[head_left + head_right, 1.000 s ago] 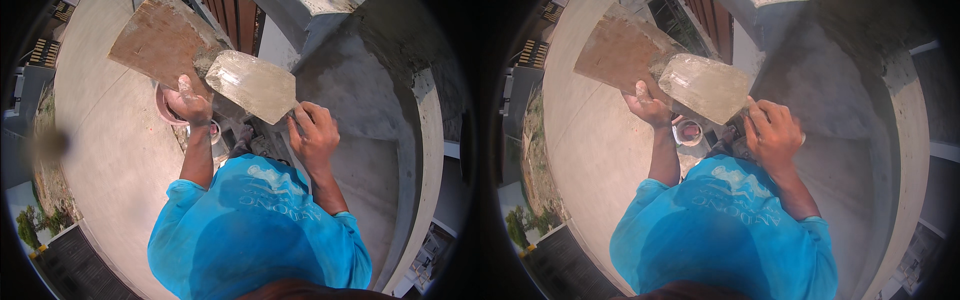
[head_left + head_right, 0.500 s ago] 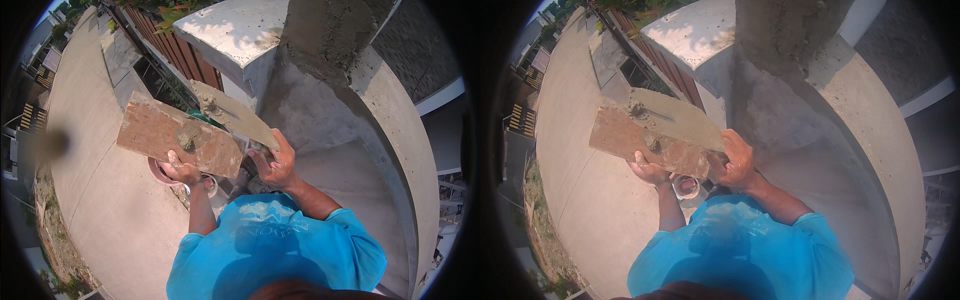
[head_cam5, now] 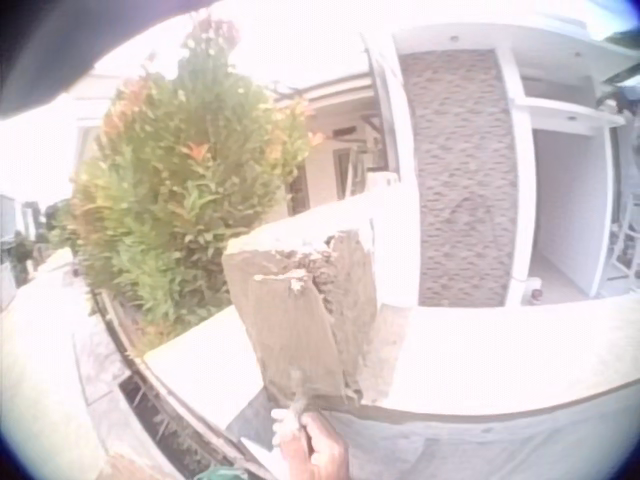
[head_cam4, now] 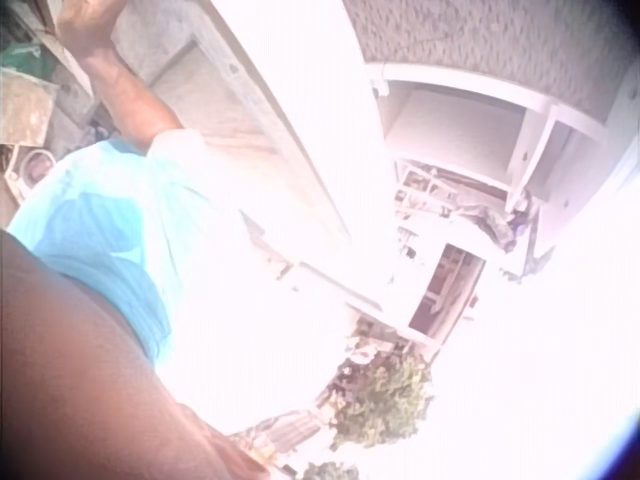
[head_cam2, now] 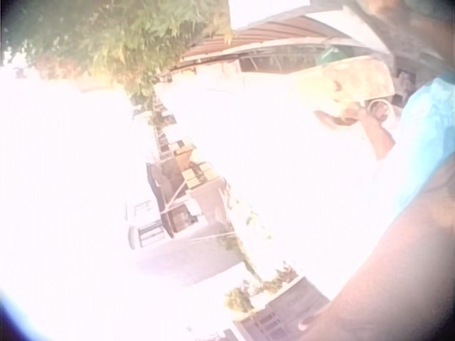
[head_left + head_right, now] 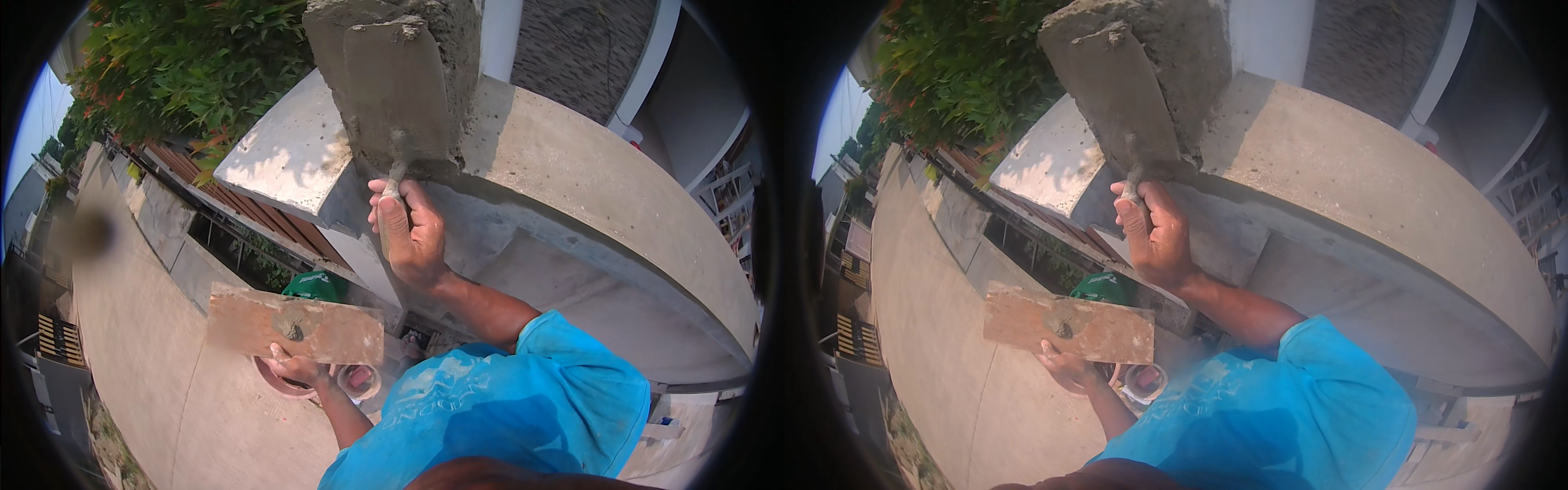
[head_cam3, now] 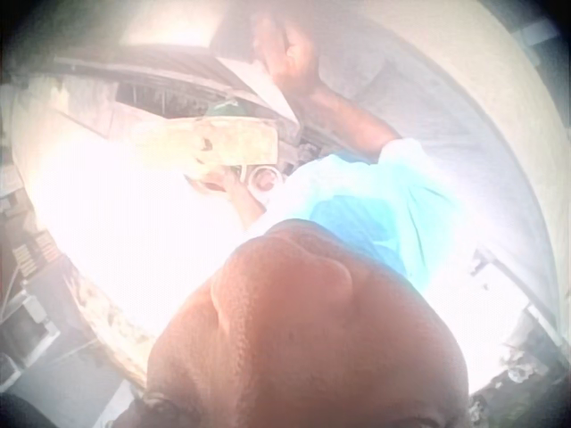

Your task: The person scoops wet cement from a bucket using a trowel and applies it to a concrete pillar. They repeatedly smooth and level the surface with a wooden float, working on different sides of the pillar to create a uniform finish.

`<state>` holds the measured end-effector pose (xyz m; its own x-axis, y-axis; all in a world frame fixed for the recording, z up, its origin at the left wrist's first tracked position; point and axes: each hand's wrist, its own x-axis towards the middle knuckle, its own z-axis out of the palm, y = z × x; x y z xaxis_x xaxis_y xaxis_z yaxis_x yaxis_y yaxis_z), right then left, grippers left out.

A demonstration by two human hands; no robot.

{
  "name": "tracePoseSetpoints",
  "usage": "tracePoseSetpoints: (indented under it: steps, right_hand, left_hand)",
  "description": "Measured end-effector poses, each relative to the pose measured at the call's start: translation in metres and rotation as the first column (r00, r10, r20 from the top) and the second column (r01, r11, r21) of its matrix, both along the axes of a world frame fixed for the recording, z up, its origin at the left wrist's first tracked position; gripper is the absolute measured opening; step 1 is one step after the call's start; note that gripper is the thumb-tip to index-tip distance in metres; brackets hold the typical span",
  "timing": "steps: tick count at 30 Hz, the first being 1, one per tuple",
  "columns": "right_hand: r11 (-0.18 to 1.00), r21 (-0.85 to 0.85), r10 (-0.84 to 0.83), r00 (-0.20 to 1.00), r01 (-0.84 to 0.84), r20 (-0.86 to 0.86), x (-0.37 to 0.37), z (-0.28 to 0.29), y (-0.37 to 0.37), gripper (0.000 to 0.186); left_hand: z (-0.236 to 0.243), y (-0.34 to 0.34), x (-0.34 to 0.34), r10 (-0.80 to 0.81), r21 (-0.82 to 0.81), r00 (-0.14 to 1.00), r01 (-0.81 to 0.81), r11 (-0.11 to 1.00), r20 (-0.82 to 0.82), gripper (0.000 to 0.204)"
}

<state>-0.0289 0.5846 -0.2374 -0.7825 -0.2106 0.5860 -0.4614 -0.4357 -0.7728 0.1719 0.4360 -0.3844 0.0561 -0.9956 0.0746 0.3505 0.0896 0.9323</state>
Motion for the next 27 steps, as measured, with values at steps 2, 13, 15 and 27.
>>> tracePoseSetpoints:
  steps: [2, 13, 15, 27]
  right_hand:
    - [1.0, -0.015, -0.002, 0.999, 0.002, 0.034, 0.001, 0.0, -0.001, 0.03]
    - [0.993, 0.081, -0.076, 0.995, 0.081, -0.063, 0.012, 0.014, 0.002, 0.028]
    - [0.995, 0.049, -0.082, 0.996, 0.083, -0.026, 0.011, 0.021, -0.001, 0.028]
    - [0.983, 0.036, 0.175, 0.98, -0.179, 0.09, 0.019, 0.006, -0.011, 0.037]
  left_hand:
    - [0.0, -0.002, -0.002, -0.035, -0.033, 0.999, 0.035, 0.999, -0.007, 0.053]
    - [-0.018, -0.012, 0.0, -0.083, -0.002, 0.994, 0.083, 0.997, -0.074, 0.054]
    - [-0.021, -0.013, 0.001, -0.105, -0.019, 0.991, 0.104, 0.994, -0.078, 0.054]
    - [-0.025, -0.013, 0.003, -0.074, -0.025, 0.994, 0.072, 0.997, -0.077, 0.053]
